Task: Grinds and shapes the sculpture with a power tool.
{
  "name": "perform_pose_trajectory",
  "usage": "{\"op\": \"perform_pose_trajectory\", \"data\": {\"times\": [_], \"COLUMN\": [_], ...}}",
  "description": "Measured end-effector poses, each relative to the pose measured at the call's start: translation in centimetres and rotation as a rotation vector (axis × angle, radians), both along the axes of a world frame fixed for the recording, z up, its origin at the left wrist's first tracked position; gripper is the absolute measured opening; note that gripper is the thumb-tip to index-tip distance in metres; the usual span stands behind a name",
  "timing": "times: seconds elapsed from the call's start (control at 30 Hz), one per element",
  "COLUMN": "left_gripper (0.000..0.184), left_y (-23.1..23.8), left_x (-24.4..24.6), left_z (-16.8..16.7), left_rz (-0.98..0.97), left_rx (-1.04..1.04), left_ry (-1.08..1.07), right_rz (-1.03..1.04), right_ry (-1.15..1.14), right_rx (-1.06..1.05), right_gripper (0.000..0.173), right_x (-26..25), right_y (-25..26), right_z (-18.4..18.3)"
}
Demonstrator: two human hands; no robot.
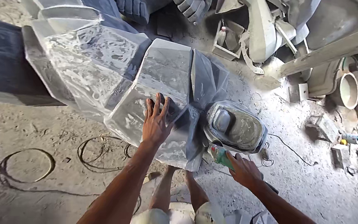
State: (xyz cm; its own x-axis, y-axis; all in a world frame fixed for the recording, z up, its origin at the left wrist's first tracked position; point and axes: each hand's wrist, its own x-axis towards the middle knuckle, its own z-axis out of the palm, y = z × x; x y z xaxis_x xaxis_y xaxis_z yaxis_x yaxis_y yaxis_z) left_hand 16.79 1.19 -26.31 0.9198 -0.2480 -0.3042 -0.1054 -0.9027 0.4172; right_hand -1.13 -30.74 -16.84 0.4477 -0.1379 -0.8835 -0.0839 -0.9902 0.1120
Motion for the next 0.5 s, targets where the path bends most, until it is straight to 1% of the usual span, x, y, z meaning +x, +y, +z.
{"op": "perform_pose_trajectory", "data": {"times": [0.07, 0.1, 0.17, 0.23, 0.3, 0.37, 0.43, 0.5], "left_gripper": [0.110, 0.107, 0.102, 0.095, 0.091, 0.094, 0.093, 0.082], "left_y": [0.3, 0.4, 0.7, 1.2, 2.2, 3.2, 3.8, 3.6], "left_x": [-2.1, -4.0, -9.2, -16.1, -24.0, -32.3, -39.6, -44.7], "left_z": [0.1, 0.0, -0.2, -1.0, -1.5, -1.3, 0.1, 2.0], "left_rz": [0.100, 0.157, 0.237, 0.315, 0.426, 0.526, 0.621, 0.734], "left_rx": [-0.067, -0.075, -0.079, -0.073, -0.091, -0.079, -0.100, -0.142], "left_ry": [-0.020, -0.033, -0.042, 0.005, 0.111, 0.261, 0.462, 0.643], "right_rz": [0.140, 0.212, 0.342, 0.425, 0.468, 0.503, 0.528, 0.562], "right_ry": [0.036, 0.034, 0.004, -0.035, -0.030, 0.000, 0.029, 0.068], "right_rx": [-0.007, -0.018, -0.044, -0.062, -0.098, -0.129, -0.134, -0.139], "right_gripper": [0.074, 0.073, 0.072, 0.071, 0.072, 0.071, 0.072, 0.074], "right_x": [2.6, 3.5, 4.8, 6.0, 7.4, 8.2, 8.0, 7.6], "right_y": [1.1, 1.5, 2.2, 3.0, 4.1, 4.7, 4.7, 4.4], "right_z": [0.1, 0.1, -0.2, -0.2, 0.1, 0.3, 0.1, -0.2]}}
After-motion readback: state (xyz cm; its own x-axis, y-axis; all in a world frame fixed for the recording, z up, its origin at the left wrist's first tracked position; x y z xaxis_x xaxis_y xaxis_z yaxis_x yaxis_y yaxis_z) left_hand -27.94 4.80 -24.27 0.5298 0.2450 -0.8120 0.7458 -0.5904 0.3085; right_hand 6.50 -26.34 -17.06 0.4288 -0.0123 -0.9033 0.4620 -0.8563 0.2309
